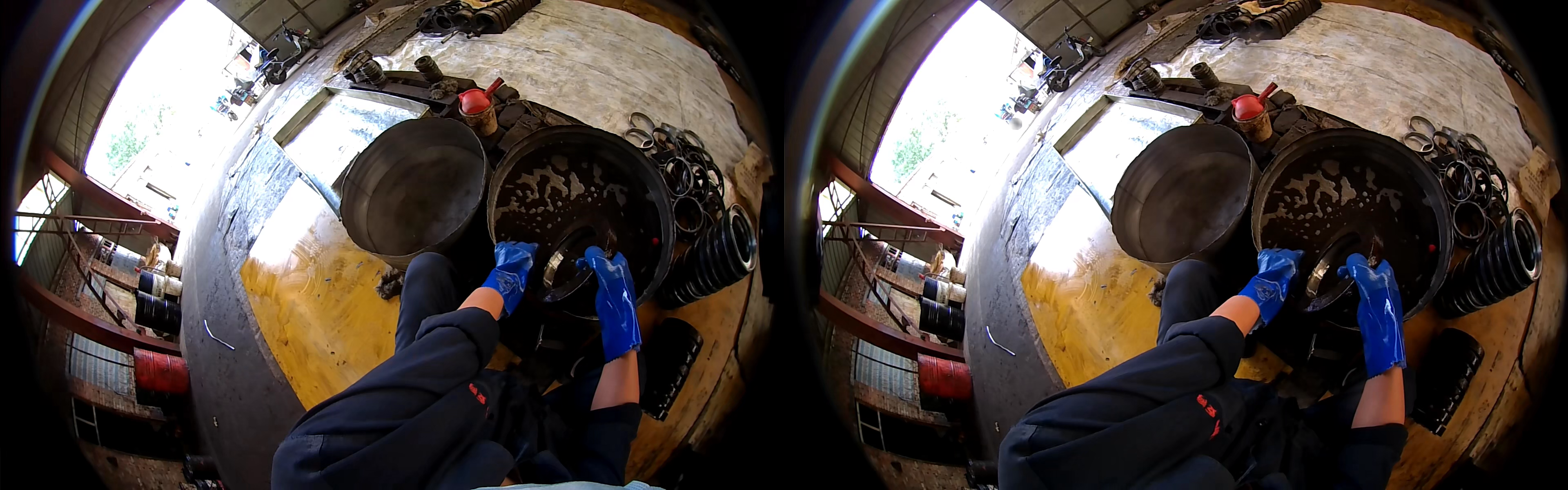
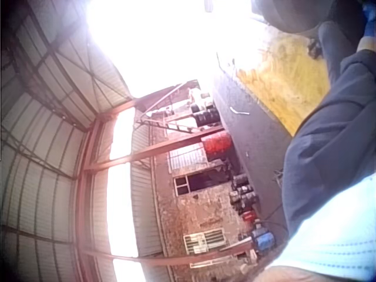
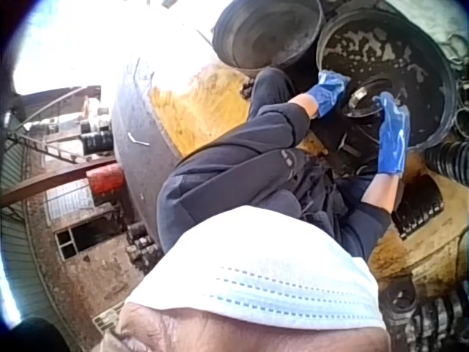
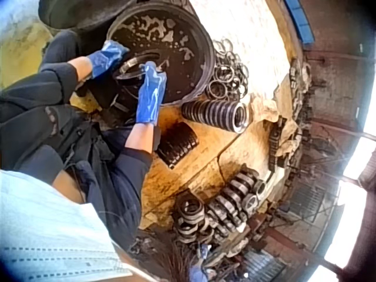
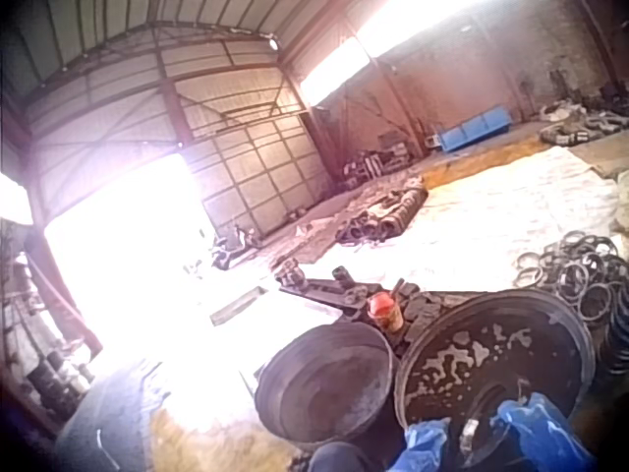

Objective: The person scrubs a circular metal part with a red-handled brush inside a large black basin filled with dark liquid. They repeatedly dip the part and brush it, then transfer the part to a second basin to the left.

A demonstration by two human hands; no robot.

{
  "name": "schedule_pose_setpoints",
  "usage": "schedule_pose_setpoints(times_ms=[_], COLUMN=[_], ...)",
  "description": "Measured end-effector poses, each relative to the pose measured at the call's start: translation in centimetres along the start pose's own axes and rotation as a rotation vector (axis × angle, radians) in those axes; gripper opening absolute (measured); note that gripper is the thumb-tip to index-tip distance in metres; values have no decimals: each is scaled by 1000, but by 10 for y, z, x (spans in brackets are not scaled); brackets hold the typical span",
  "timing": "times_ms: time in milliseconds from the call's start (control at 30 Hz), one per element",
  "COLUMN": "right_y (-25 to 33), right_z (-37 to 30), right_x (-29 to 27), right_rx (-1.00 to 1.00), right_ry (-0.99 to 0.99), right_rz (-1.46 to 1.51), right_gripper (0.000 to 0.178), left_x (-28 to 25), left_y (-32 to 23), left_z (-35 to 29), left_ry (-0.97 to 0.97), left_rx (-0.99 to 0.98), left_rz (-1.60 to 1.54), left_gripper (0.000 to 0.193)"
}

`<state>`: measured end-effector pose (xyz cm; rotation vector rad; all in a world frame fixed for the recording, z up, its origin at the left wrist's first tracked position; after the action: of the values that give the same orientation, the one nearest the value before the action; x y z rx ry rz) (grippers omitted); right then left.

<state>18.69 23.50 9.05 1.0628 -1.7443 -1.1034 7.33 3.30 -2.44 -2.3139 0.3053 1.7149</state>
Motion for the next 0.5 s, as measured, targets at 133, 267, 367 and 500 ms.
schedule_pose_setpoints(times_ms=[133,267,367,500], right_y=[-2,1,4,0], right_z=[-1,-2,0,2], right_x=[2,2,-2,-2], right_rx=[-22,-4,10,10], right_ry=[19,12,-1,13], right_rz=[5,-8,-30,-21], right_gripper=[42,42,43,45], left_x=[6,10,2,2], left_y=[4,6,-3,0], left_z=[-1,2,5,1], left_ry=[-6,-17,24,-44], left_rx=[-27,-22,-17,-15], left_rz=[-10,-12,-13,-24], left_gripper=[34,35,36,34])
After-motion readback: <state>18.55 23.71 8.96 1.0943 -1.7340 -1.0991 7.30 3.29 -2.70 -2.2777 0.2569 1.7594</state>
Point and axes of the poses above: each hand's wrist, its own z-axis towards the middle knuckle, its own x-axis out of the palm, y = z × x, the point moved 1 cm from there along z, towards the middle knuckle, and after that the axes turned 2 degrees about -x, right-handed, at the moved point
